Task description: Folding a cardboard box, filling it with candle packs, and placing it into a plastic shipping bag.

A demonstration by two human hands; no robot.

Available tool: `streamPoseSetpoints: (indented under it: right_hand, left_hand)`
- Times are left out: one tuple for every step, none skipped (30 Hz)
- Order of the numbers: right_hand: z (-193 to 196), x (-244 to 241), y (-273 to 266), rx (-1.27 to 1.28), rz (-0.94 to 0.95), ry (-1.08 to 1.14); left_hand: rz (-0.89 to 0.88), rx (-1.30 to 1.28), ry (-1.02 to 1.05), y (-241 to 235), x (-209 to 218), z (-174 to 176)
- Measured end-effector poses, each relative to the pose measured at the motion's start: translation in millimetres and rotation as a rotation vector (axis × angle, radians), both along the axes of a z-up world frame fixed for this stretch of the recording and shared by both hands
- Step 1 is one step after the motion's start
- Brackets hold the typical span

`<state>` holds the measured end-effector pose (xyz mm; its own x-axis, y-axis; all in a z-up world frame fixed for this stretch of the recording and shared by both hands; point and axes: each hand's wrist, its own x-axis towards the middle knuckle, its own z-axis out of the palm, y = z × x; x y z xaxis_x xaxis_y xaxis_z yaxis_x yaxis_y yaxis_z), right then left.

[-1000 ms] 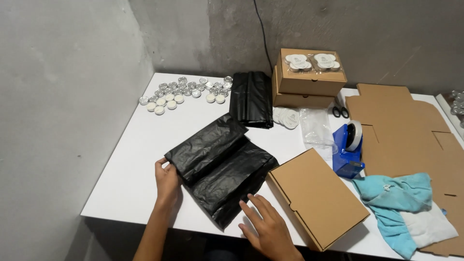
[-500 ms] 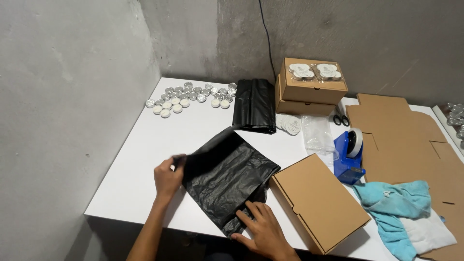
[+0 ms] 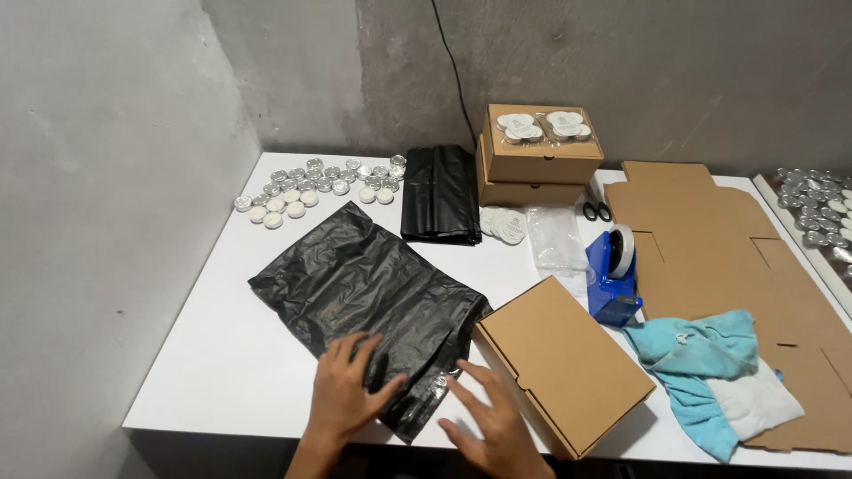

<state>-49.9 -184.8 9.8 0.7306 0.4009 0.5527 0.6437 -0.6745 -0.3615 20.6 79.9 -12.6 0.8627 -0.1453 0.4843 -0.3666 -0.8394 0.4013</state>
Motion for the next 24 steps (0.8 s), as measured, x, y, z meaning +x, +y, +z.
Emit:
streamPoseSetpoints:
  right_hand:
    - [13.5, -9.2, -11.3, 0.091, -0.060, -0.193]
    - [7.4, -19.4, -32.2, 0.088, -0.064, -0.188]
    - [1.6, -29.8, -52.9, 0.089, -0.277, -0.323]
    - [-3.9, -40.7, -73.4, 0.089, -0.492, -0.455]
    - [5.3, -50.6, -75.0, 0.087, -0.489, -0.455]
    - [15.1, -60.7, -76.9, 0.123, -0.671, -0.345]
    - [25.6, -70.4, -79.0, 0.161, -0.854, -0.233]
    - [12.7, -61.9, -100.7, 0.159, -0.853, -0.234]
    - [-1.9, -58.9, -120.6, 0.020, -0.820, -0.070]
    - [-16.6, -56.3, -140.4, -0.116, -0.783, 0.095]
    - [-16.2, -53.0, -145.4, -0.119, -0.780, 0.093]
    - [-15.5, -50.0, -150.0, -0.091, -0.749, 0.192]
    - [-16.2, -43.4, -152.8, -0.057, -0.714, 0.282]
    - [-19.4, -37.9, -157.4, -0.055, -0.709, 0.272]
    - [-22.8, -37.5, -161.6, -0.018, -0.667, 0.232]
    - [-26.2, -36.6, -165.9, 0.019, -0.624, 0.193]
    - [-24.9, -39.1, -161.0, 0.020, -0.620, 0.193]
    - [-23.5, -41.7, -156.0, 0.083, -0.592, 0.128]
    - [-21.8, -41.6, -151.5, 0.146, -0.562, 0.055]
    - [-21.6, -39.6, -148.6, 0.147, -0.558, 0.048]
    - [-21.9, -42.0, -145.6, 0.167, -0.614, 0.045]
    - [-22.4, -44.0, -142.6, 0.186, -0.670, 0.042]
    - [-24.3, -43.4, -143.2, 0.188, -0.669, 0.042]
    - [-26.3, -42.7, -143.7, 0.236, -0.660, -0.003]
  left_hand:
    - [-0.074, 0.090, -0.066, -4.9, -13.0, -7.2]
    - [-0.078, 0.087, -0.061, -6.9, -13.6, -16.1]
    - [-0.052, 0.164, -0.109, -8.3, -15.9, -25.0]
    - [-0.026, 0.242, -0.158, -9.5, -18.8, -33.8]
    - [-0.023, 0.239, -0.158, -9.9, -18.5, -32.9]
    - [-0.038, 0.256, -0.180, -10.7, -18.6, -31.5]
    - [-0.055, 0.273, -0.203, -11.8, -17.4, -28.8]
    - [-0.055, 0.272, -0.204, -14.8, -12.8, -31.2]
    - [-0.077, 0.293, -0.210, -16.2, -13.1, -35.0]
    - [-0.100, 0.315, -0.216, -17.5, -13.6, -38.8]
    - [-0.097, 0.312, -0.216, -20.3, -14.5, -38.8]
    - [-0.100, 0.298, -0.214, -22.8, -15.8, -38.6]
    - [-0.100, 0.288, -0.222, -23.2, -14.0, -37.8]
    - [-0.093, 0.289, -0.230, -23.3, -8.9, -40.9]
    - [-0.088, 0.267, -0.187, -22.7, -9.8, -45.0]
    - [-0.083, 0.245, -0.145, -22.3, -10.3, -48.9]
    - [-0.079, 0.246, -0.144, -21.0, -10.6, -52.3]
    - [-0.089, 0.347, -0.167, -19.5, -11.0, -55.6]
    - [-0.097, 0.446, -0.197, -18.6, -8.1, -58.7]
    - [-0.092, 0.446, -0.203, -20.0, -4.7, -54.1]
    - [-0.081, 0.442, -0.227, -21.1, -6.0, -50.6]
    - [-0.070, 0.438, -0.250, -22.3, -6.8, -47.3]
    - [-0.069, 0.439, -0.251, -24.0, -6.8, -38.2]
    - [-0.050, 0.363, -0.324, -25.8, -6.7, -29.1]
